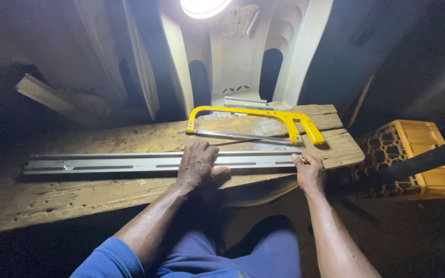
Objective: The person aligns and fits a short white plastic profile into a longer white plastic frame on a wooden workbench. The person repeatedly checks the fit and adjusts the pieces by hand. A yellow hacksaw rests on the bench but is not used in the clip.
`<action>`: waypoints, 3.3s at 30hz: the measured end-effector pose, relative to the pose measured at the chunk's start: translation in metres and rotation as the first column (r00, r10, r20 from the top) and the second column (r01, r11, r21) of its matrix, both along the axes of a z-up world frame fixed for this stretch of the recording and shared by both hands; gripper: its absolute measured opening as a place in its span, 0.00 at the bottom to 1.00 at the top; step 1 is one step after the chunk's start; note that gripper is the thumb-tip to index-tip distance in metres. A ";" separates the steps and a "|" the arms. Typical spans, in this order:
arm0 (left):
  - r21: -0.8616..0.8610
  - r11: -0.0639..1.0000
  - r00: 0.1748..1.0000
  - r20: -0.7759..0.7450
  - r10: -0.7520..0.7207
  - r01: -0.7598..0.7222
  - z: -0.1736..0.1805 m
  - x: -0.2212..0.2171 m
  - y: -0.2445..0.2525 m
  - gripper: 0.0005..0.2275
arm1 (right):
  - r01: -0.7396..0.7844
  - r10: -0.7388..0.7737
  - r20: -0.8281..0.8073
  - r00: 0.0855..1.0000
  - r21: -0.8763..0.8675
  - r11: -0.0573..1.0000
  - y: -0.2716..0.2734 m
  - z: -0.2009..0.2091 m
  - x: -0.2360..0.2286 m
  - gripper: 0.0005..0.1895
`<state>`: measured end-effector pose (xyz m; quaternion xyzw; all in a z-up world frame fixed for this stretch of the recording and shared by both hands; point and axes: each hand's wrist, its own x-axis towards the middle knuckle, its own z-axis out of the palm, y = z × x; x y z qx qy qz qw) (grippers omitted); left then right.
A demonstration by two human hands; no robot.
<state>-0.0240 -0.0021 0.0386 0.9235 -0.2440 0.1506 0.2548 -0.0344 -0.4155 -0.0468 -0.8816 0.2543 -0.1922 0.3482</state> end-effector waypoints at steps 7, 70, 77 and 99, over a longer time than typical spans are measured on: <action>0.077 0.996 0.998 -0.036 0.052 -0.050 0.008 -0.002 -0.013 0.32 | -0.007 -0.010 0.127 0.992 0.135 0.991 0.001 -0.018 -0.009 0.24; 0.267 0.943 0.954 -0.273 -0.123 0.198 0.023 0.050 0.001 0.22 | -0.255 0.402 0.329 0.854 -0.409 0.876 0.128 0.082 -0.054 0.10; 0.199 0.964 0.970 -0.204 -0.133 0.174 0.035 0.036 0.003 0.17 | -0.289 0.485 0.231 0.843 -0.566 0.772 0.155 0.038 -0.063 0.29; 0.284 0.958 0.992 -0.125 0.007 0.029 0.008 0.031 -0.019 0.15 | -0.133 0.373 0.215 0.903 -0.685 0.716 0.111 0.061 -0.054 0.24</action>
